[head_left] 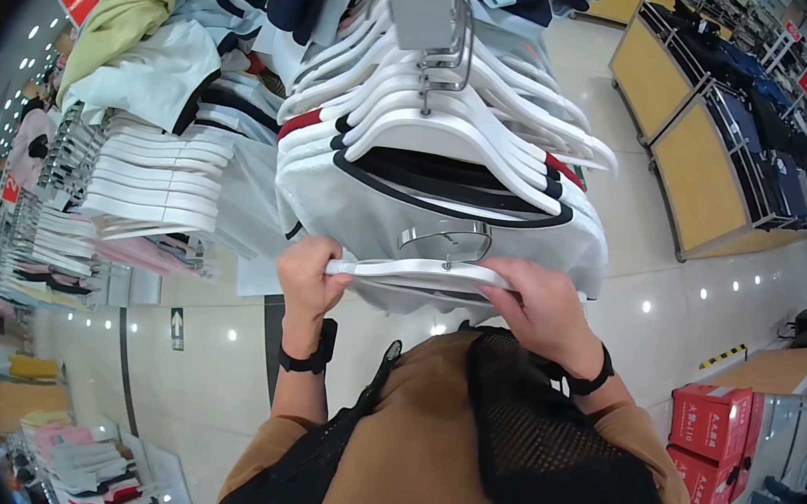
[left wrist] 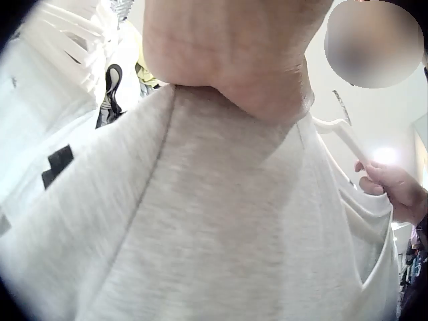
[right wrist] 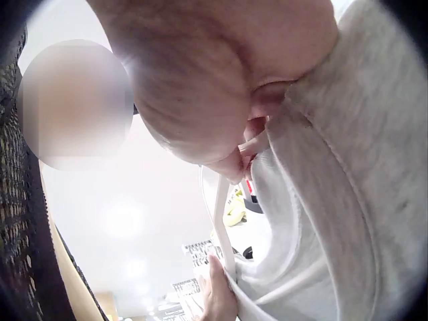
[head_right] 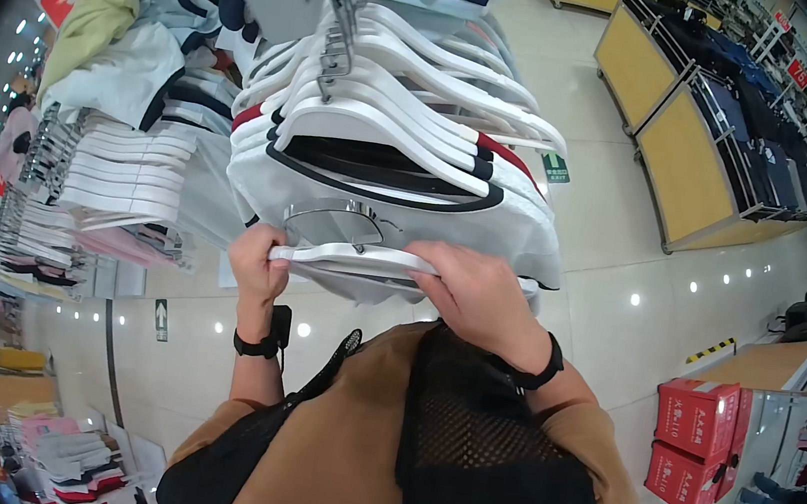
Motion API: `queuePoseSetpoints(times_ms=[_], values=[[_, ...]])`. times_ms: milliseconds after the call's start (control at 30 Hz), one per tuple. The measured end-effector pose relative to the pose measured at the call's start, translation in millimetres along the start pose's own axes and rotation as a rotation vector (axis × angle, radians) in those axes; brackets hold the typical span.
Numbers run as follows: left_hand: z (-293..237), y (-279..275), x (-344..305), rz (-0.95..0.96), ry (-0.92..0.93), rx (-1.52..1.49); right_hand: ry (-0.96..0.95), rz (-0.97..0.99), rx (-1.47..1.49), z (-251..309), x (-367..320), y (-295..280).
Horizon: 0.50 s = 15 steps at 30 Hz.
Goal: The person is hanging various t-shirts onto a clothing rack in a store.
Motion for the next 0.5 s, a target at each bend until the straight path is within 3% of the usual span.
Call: queuePoseSetpoints(times_ms=[300,500], values=[[37,14,-44,-0.289,-0.291,-0.117,-0.090,-0.004,0.100,-21,1,-18],[57,9,-75,-0.338,-0.455,0.007,-0.106,0.011,0.138,-34,5,-19]])
Point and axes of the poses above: each hand's wrist, its own x-axis towards the middle knuckle, its own y-axis out of the palm, z = x × y, the point moved 7 cm from there along x, towards the middle knuckle, and after that the axes turned 14 degrees about z, right-handed, at the moved point
